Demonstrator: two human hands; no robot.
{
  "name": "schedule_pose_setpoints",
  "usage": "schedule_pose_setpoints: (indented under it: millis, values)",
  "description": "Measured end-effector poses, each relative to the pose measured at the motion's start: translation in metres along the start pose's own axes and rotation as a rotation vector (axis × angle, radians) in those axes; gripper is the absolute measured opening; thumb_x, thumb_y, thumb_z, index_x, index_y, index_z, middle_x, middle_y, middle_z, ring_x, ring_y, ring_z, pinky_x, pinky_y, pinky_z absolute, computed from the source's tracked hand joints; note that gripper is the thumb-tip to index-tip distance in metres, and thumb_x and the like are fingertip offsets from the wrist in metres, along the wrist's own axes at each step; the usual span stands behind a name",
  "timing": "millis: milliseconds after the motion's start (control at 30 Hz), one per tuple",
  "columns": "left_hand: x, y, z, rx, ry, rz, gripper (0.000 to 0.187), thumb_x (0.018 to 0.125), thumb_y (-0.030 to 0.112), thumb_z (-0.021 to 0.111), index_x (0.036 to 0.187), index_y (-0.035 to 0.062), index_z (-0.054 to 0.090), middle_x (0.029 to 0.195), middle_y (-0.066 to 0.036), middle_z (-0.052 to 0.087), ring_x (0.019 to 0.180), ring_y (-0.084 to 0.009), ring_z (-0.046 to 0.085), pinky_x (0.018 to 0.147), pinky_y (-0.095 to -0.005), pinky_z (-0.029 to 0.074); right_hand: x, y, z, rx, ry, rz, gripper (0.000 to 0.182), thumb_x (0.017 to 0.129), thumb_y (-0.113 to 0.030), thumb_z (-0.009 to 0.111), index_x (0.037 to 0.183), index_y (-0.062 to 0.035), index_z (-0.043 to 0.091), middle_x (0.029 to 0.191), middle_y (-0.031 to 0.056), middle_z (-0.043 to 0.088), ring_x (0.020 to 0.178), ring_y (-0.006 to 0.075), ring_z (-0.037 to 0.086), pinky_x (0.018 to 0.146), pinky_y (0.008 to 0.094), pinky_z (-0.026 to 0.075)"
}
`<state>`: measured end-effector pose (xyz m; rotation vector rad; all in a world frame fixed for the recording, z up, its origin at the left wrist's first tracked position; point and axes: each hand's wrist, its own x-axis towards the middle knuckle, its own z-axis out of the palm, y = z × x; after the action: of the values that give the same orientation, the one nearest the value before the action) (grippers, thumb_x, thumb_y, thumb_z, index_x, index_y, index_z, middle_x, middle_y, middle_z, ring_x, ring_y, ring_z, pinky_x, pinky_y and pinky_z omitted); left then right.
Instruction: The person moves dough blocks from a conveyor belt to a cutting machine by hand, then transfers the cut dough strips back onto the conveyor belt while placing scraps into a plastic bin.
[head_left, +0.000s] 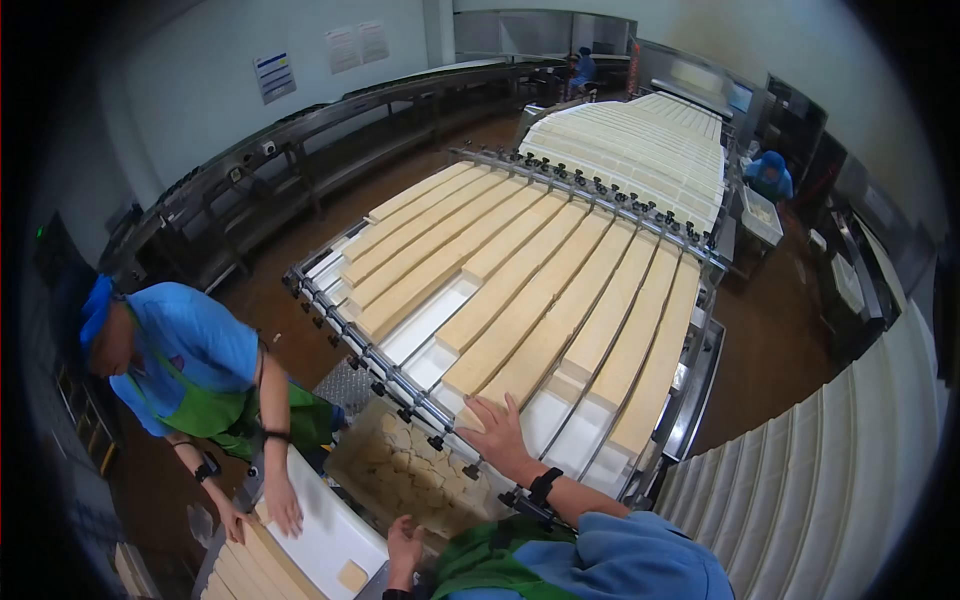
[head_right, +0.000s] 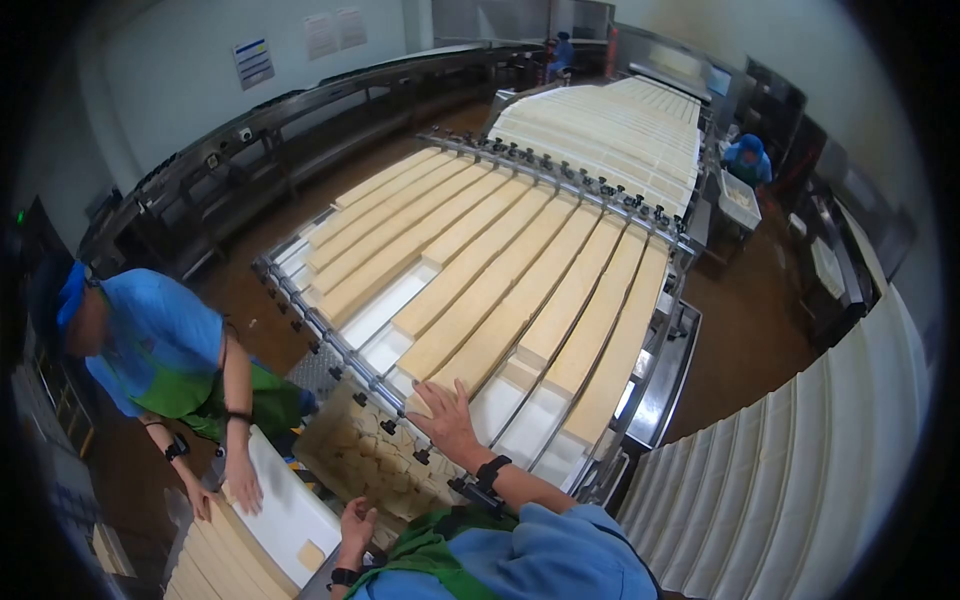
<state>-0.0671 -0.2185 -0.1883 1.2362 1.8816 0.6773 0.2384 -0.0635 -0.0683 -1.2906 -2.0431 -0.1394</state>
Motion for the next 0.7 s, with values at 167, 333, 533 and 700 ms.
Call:
schedule_pose_setpoints:
  millis: [167,333,533,700]
  values:
    - [0.000,0.001,-0.001,-0.036,-0.022,0.021,0.044,0.087,0.019,0.078,0.126,0.0054,0.066,0.116,-0.020,0.069,0.108,-0.0343,0.068,0.094,-0.0423,0.054,-0.002,0.000,0.006,-0.037,-0.030,0.012,0.024,0.088,-0.020,0.068,0.108,-0.0266,0.079,0.153,0.0102,0.051,0.140,0.0303,0.048,0.117,0.0697,0.026]
    - [-0.009,0.006,-0.008,-0.034,-0.030,0.007,0.044,0.087,0.020,0.077,0.126,0.0042,0.066,0.114,-0.020,0.070,0.107,-0.0347,0.068,0.094,-0.0425,0.054,0.003,-0.005,0.001,-0.115,-0.027,0.011,0.015,0.086,-0.026,0.073,0.099,-0.0287,0.081,0.150,0.0082,0.054,0.135,0.0316,0.051,0.114,0.0707,0.029]
    - [-0.019,-0.014,0.000,-0.106,-0.008,0.087,0.045,0.089,0.021,0.077,0.128,0.0035,0.065,0.117,-0.021,0.070,0.106,-0.0352,0.069,0.095,-0.0426,0.055,0.005,0.001,0.005,-0.146,-0.133,-0.053,0.024,0.084,-0.018,0.069,0.102,-0.0268,0.082,0.154,0.0104,0.052,0.141,0.0351,0.046,0.119,0.0705,0.022]
    - [-0.035,0.012,-0.008,-0.064,-0.009,0.007,0.046,0.089,0.021,0.076,0.131,0.0050,0.063,0.111,-0.019,0.070,0.102,-0.0327,0.069,0.091,-0.0417,0.056,0.006,0.005,0.008,-0.226,-0.208,-0.083,0.020,0.089,-0.019,0.067,0.102,-0.0237,0.082,0.150,0.0099,0.057,0.142,0.0353,0.046,0.122,0.0703,0.017]
